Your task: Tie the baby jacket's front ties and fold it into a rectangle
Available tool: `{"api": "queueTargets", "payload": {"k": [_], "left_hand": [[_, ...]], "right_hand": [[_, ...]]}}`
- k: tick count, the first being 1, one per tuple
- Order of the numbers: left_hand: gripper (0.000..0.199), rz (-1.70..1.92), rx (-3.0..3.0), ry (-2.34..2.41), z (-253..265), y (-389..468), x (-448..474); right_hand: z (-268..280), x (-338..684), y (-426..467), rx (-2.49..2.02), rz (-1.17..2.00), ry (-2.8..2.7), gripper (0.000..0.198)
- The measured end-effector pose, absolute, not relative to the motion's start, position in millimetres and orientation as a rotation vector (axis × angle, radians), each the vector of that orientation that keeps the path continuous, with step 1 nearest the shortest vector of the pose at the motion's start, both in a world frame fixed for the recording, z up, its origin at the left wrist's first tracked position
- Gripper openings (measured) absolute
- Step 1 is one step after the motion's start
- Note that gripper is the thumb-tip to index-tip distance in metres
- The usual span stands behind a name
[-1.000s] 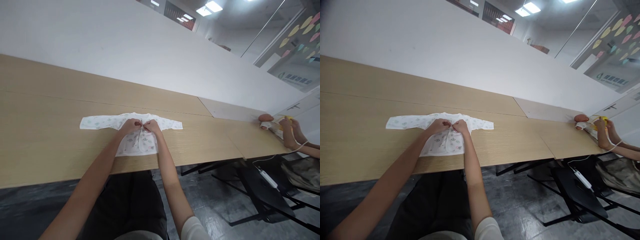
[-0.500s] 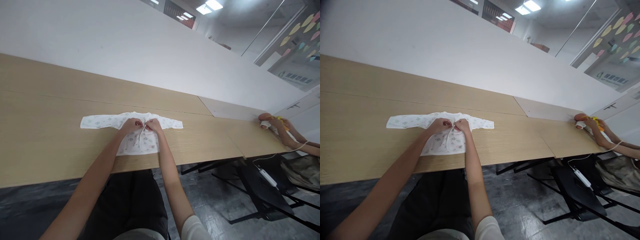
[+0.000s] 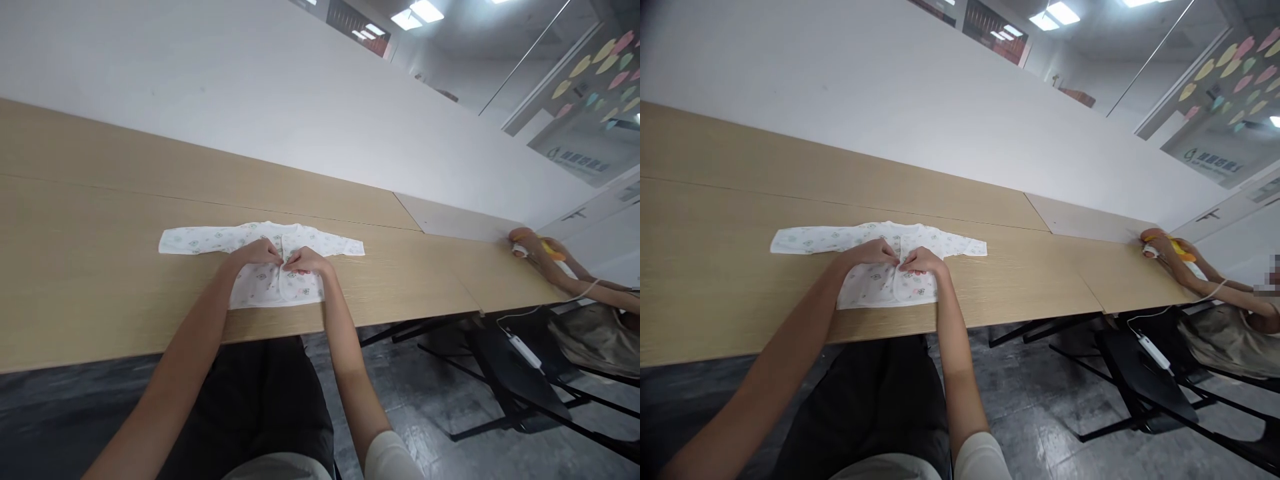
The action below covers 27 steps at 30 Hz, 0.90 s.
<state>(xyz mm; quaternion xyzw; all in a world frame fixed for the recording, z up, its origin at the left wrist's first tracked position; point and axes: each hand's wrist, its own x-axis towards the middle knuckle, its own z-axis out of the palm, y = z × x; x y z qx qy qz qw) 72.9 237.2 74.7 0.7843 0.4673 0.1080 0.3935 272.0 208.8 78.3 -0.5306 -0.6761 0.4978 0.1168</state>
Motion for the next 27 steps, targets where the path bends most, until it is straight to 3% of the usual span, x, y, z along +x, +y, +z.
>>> {"api": "queueTargets", "payload": {"k": [7,18,27], "left_hand": [[0.023,0.123,2.0,1.123,76,239,73],[0.021,0.399,2.006,1.145,60,248,73],[0.024,0.45,1.984,1.149,56,247,75]], "right_hand": [[75,267,212,-1.543,1.445,-2.015,0.012],[69,263,215,-1.589,1.456,-1.607,0.018],[68,259,214,-1.651,1.377,-1.585,0.016]]}}
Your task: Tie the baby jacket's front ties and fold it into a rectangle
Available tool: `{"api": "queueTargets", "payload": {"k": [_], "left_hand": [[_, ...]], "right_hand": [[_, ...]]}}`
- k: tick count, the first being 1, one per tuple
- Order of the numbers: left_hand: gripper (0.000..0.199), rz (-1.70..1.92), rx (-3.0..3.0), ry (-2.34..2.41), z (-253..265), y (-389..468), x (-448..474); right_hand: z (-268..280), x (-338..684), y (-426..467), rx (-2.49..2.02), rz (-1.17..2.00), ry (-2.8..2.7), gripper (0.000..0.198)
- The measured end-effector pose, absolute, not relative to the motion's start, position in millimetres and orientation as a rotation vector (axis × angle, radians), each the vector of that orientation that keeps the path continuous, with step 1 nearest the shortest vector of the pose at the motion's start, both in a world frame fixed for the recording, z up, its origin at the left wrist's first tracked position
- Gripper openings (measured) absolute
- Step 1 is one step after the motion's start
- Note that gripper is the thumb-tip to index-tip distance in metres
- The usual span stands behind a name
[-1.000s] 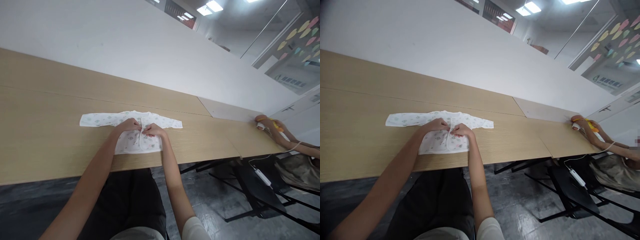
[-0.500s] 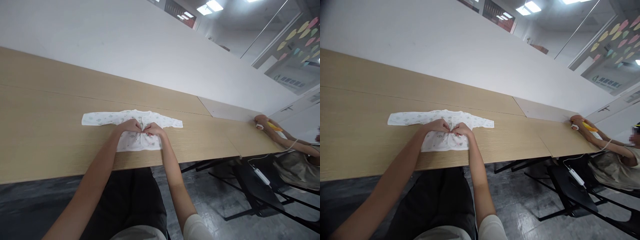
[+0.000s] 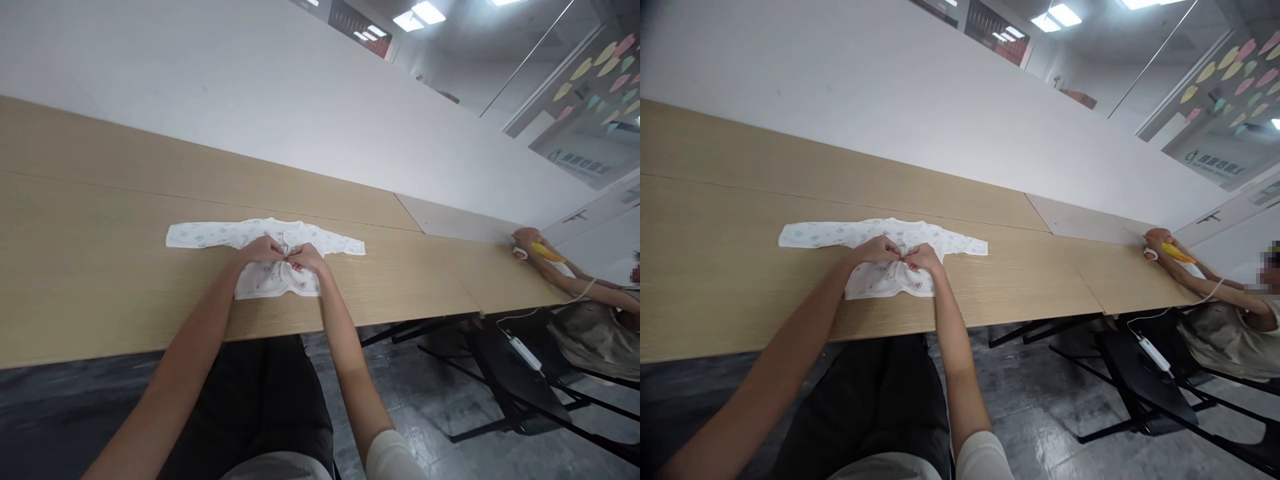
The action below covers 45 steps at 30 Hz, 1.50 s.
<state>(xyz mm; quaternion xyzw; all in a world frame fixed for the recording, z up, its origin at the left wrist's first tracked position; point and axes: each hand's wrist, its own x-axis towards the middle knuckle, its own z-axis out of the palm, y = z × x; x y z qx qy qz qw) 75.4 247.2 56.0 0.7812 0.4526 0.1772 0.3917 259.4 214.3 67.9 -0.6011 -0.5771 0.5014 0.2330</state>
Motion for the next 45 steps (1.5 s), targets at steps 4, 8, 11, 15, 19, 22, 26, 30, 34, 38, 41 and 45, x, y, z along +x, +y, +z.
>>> {"api": "queueTargets", "payload": {"k": [4,8,11,15,19,22,26,30,34,38,41,45], "left_hand": [[0.033,0.491,1.969,1.121,57,249,74],[0.036,0.465,2.005,1.095,55,251,72],[0.037,0.458,2.009,1.082,53,253,72],[0.036,0.428,2.034,1.073,53,254,73],[0.038,0.433,2.076,1.081,56,252,74],[0.038,0.452,2.094,1.086,57,251,75],[0.038,0.455,2.097,1.112,57,250,77],[0.036,0.44,2.084,1.165,56,248,78],[0.041,0.413,2.108,1.236,57,249,76],[0.054,0.429,2.164,1.346,57,251,75],[0.056,0.658,2.174,1.56,53,250,76],[0.058,0.687,2.136,1.905,43,245,75]], "right_hand": [[75,260,212,-1.615,1.432,-1.543,0.022],[80,259,210,-1.661,1.421,-1.54,0.032],[79,259,209,-1.663,1.4,-1.56,0.035],[75,260,212,-1.625,1.443,-1.554,0.036],[76,260,212,-1.637,1.465,-1.543,0.033],[79,259,209,-1.642,1.445,-1.563,0.034],[78,256,208,-1.659,1.389,-1.559,0.036],[71,255,212,-1.714,1.309,-1.604,0.033],[68,260,216,-1.736,1.233,-1.623,0.031],[73,269,217,-1.754,1.171,-1.596,0.029],[75,274,219,-1.863,0.931,-1.567,0.021],[67,276,224,-1.923,0.289,-1.643,0.021]]}}
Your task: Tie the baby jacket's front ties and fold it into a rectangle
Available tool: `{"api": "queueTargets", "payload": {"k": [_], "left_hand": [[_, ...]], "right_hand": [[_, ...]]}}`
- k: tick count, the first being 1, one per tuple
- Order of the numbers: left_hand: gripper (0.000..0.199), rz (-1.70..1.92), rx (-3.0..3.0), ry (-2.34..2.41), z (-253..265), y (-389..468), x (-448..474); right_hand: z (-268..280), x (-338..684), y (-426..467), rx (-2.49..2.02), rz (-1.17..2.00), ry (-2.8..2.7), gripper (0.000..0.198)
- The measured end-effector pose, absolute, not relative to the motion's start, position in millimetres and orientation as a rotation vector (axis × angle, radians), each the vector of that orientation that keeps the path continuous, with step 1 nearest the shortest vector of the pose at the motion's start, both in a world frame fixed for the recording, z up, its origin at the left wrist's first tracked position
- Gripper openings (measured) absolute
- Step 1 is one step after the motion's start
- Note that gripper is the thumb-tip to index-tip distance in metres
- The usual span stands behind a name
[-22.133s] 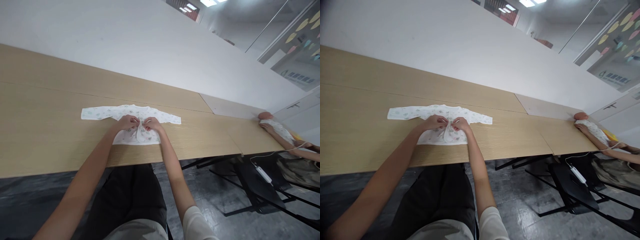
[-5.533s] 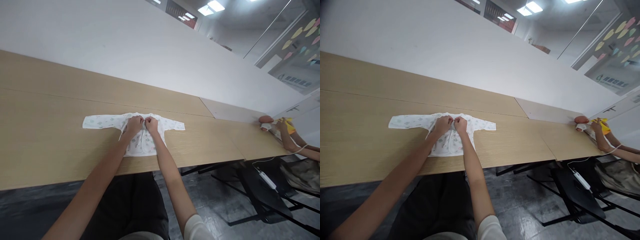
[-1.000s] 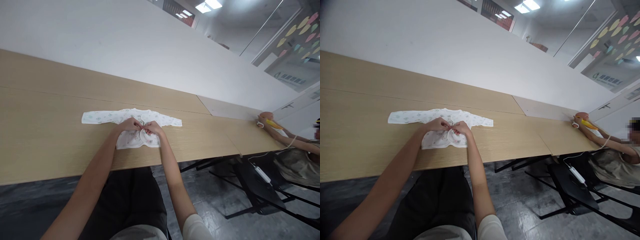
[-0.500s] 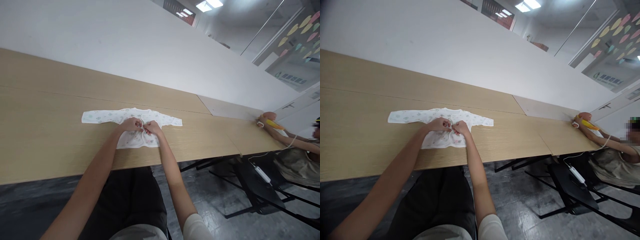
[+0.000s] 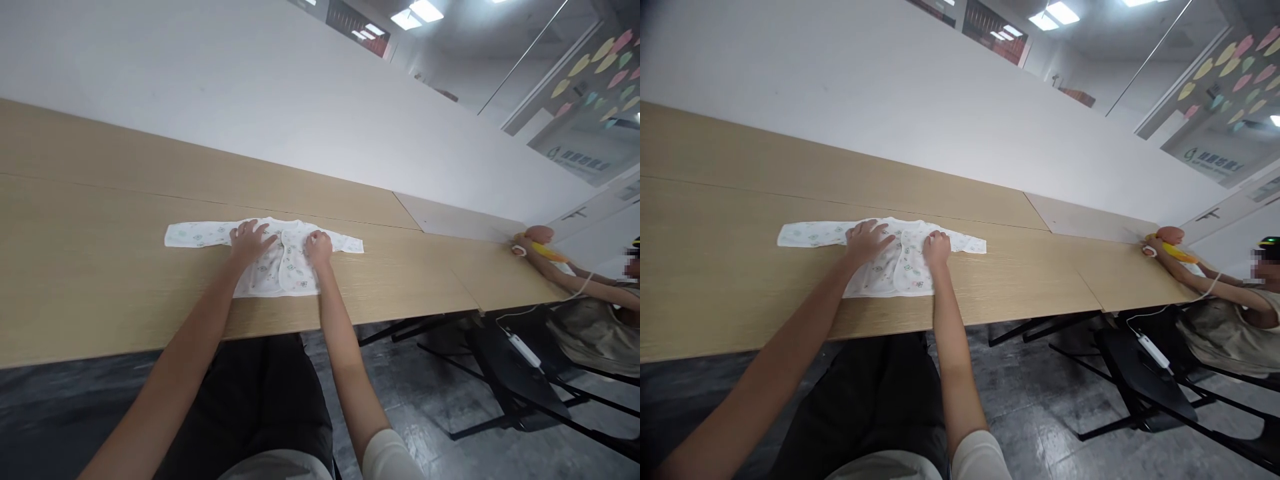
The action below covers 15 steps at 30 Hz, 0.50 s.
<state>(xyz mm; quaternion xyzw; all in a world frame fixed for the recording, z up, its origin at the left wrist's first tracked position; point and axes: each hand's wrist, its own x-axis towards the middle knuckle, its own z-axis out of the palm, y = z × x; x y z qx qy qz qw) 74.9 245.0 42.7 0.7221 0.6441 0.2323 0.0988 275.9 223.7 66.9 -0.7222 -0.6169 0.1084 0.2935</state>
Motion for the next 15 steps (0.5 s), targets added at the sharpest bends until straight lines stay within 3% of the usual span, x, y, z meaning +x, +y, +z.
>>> {"api": "queueTargets", "payload": {"k": [3,9,15], "left_hand": [[0.065,0.534,2.123,1.961,35,244,69],[0.068,0.467,2.125,1.933,31,247,54],[0.077,0.256,2.161,1.889,54,248,50]], "right_hand": [[55,275,226,-1.896,0.144,-1.854,0.032],[43,275,221,-2.011,0.219,-2.061,0.036],[66,280,224,-2.046,0.337,-2.16,0.033]]}}
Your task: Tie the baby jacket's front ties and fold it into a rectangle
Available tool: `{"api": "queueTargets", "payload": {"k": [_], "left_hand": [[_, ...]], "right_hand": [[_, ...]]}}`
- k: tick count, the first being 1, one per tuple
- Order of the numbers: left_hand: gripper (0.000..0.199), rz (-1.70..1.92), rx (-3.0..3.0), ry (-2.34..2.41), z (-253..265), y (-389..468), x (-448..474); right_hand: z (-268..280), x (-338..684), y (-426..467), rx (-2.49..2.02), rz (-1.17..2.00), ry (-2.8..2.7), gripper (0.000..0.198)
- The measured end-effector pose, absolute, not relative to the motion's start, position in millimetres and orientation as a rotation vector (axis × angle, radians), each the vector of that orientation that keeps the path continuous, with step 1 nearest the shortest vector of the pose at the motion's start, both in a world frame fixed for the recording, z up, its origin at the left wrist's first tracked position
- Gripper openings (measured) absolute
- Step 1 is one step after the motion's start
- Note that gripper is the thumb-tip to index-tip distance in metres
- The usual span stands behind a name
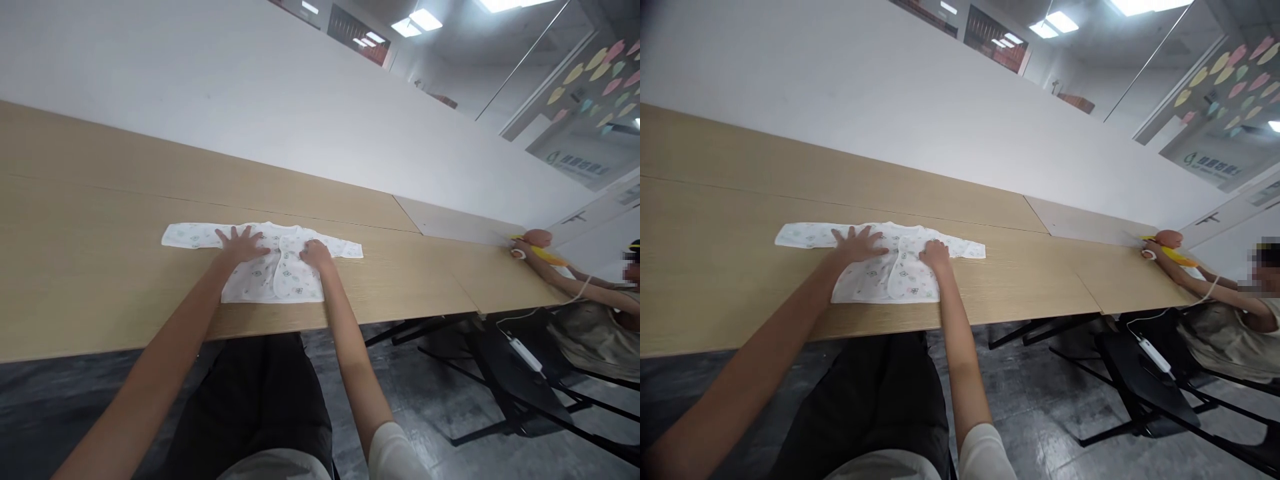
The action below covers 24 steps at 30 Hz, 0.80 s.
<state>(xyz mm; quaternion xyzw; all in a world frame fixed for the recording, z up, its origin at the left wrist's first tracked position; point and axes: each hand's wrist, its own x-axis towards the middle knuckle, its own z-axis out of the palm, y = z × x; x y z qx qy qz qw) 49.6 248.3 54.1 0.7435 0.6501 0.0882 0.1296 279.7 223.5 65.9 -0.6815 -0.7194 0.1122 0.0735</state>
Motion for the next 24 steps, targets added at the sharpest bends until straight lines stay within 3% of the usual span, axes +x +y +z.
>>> {"api": "queueTargets", "payload": {"k": [7,15,24], "left_hand": [[0.043,0.546,2.27,1.837,63,261,91],[0.043,0.559,2.344,1.826,37,265,93],[0.036,0.718,2.313,1.823,33,266,94]], "right_hand": [[84,248,261,-1.811,0.392,-2.043,0.026],[55,219,266,-1.837,0.54,-1.917,0.028],[49,223,266,-1.726,0.573,-1.732,0.014]]}}
